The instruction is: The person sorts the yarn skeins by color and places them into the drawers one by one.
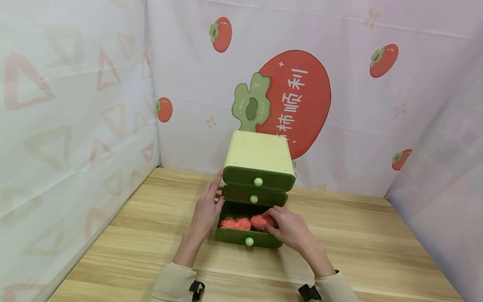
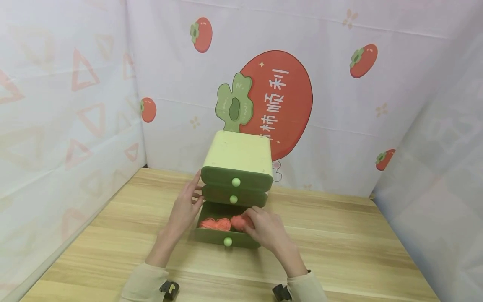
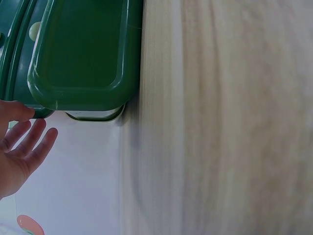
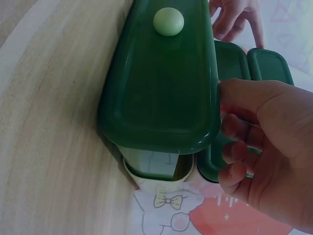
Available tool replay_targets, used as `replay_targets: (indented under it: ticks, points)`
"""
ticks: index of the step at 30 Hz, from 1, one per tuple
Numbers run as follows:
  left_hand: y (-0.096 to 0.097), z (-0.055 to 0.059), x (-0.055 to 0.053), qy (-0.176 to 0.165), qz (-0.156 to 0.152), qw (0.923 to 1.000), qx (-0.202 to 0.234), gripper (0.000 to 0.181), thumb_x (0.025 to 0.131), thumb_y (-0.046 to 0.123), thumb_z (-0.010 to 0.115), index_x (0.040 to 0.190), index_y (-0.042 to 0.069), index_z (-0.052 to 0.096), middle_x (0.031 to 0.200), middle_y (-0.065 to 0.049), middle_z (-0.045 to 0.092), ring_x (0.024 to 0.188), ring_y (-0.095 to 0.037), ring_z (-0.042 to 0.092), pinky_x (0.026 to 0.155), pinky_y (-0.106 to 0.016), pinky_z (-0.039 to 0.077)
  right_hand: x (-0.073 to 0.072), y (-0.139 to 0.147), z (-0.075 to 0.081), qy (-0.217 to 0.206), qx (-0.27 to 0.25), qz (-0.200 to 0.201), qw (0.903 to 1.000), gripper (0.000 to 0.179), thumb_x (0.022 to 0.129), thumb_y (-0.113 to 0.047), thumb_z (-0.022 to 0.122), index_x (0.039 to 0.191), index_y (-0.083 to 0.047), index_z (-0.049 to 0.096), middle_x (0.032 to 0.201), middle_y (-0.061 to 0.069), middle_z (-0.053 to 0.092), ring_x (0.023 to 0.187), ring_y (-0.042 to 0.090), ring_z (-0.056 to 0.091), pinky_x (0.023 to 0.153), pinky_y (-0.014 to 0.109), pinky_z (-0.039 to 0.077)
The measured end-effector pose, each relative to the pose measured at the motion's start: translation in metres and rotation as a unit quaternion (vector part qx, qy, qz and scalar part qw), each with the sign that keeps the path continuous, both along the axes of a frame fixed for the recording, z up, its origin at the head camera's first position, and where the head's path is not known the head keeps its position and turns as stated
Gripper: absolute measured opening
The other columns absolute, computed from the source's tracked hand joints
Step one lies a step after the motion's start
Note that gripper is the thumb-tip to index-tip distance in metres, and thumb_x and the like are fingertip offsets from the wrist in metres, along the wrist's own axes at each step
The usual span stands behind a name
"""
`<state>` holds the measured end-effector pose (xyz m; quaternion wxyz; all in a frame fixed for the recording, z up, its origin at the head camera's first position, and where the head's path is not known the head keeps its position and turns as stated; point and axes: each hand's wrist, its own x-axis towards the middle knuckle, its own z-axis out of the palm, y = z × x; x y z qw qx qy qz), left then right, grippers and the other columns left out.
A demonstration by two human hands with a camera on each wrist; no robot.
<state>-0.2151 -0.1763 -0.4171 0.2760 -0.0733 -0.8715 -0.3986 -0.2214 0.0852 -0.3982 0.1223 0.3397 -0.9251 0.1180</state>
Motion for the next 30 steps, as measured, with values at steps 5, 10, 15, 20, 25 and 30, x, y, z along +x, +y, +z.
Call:
replay_targets:
  ticks: [5,10,15,20,25,30]
  points:
    - [0.0,0.0,0.0,-0.003,0.002,1.0,0.0,0.089,0.09,-0.009,0.065,0.159,0.029,0.024,0.118,-0.015,0.06,0.089,-0.025,0.069,0.077,-0.034,0.061,0.002,0.0,0.002,-0.004,-0.025,0.009,0.9997,0.013,0.087,-0.026,0.077,0.098,-0.022,0.072,0.073,-0.011,0.054,0.059,0.0,0.04,0.046,0.018,0.03]
    - [0.0,0.0,0.0,-0.006,0.001,1.0,-0.001,0.089,0.09,-0.008,0.064,0.159,0.03,0.024,0.118,-0.015,0.059,0.09,-0.025,0.069,0.078,-0.034,0.061,0.006,-0.001,0.008,0.003,-0.037,0.024,0.999,0.011,0.087,-0.028,0.077,0.096,-0.024,0.073,0.066,-0.018,0.048,0.055,-0.004,0.038,0.044,0.018,0.029]
    - [0.0,0.002,0.002,-0.01,0.001,0.9999,0.003,0.089,0.09,-0.008,0.064,0.159,0.031,0.024,0.119,-0.017,0.059,0.091,-0.025,0.069,0.077,-0.035,0.061,0.013,-0.006,0.012,0.026,-0.033,0.078,0.9961,0.011,0.088,-0.031,0.076,0.097,-0.025,0.072,0.065,-0.019,0.052,0.053,-0.007,0.039,0.045,0.015,0.029]
    - [0.0,0.003,0.004,-0.01,0.004,0.9999,0.006,0.089,0.09,-0.008,0.065,0.159,0.032,0.024,0.12,-0.016,0.059,0.09,-0.025,0.068,0.077,-0.035,0.06,0.019,-0.014,0.013,0.011,-0.023,0.145,0.9891,0.013,0.09,-0.029,0.075,0.1,-0.023,0.069,0.066,-0.017,0.059,0.055,-0.009,0.045,0.048,0.011,0.035]
    - [0.0,0.002,0.004,-0.011,0.006,0.9999,0.002,0.09,0.091,-0.007,0.065,0.159,0.034,0.023,0.119,-0.013,0.059,0.09,-0.024,0.068,0.077,-0.034,0.06,0.023,-0.02,0.007,-0.065,0.014,0.179,0.9816,0.016,0.093,-0.029,0.071,0.108,-0.022,0.07,0.077,-0.014,0.068,0.057,-0.009,0.049,0.054,0.012,0.043]
    - [0.0,0.002,0.003,-0.009,0.002,1.0,0.001,0.089,0.091,-0.007,0.065,0.159,0.033,0.024,0.118,-0.013,0.059,0.089,-0.023,0.068,0.077,-0.034,0.06,0.025,-0.024,0.002,-0.111,0.053,0.173,0.9773,0.019,0.094,-0.026,0.07,0.113,-0.025,0.072,0.088,-0.014,0.071,0.06,-0.008,0.05,0.058,0.015,0.047]
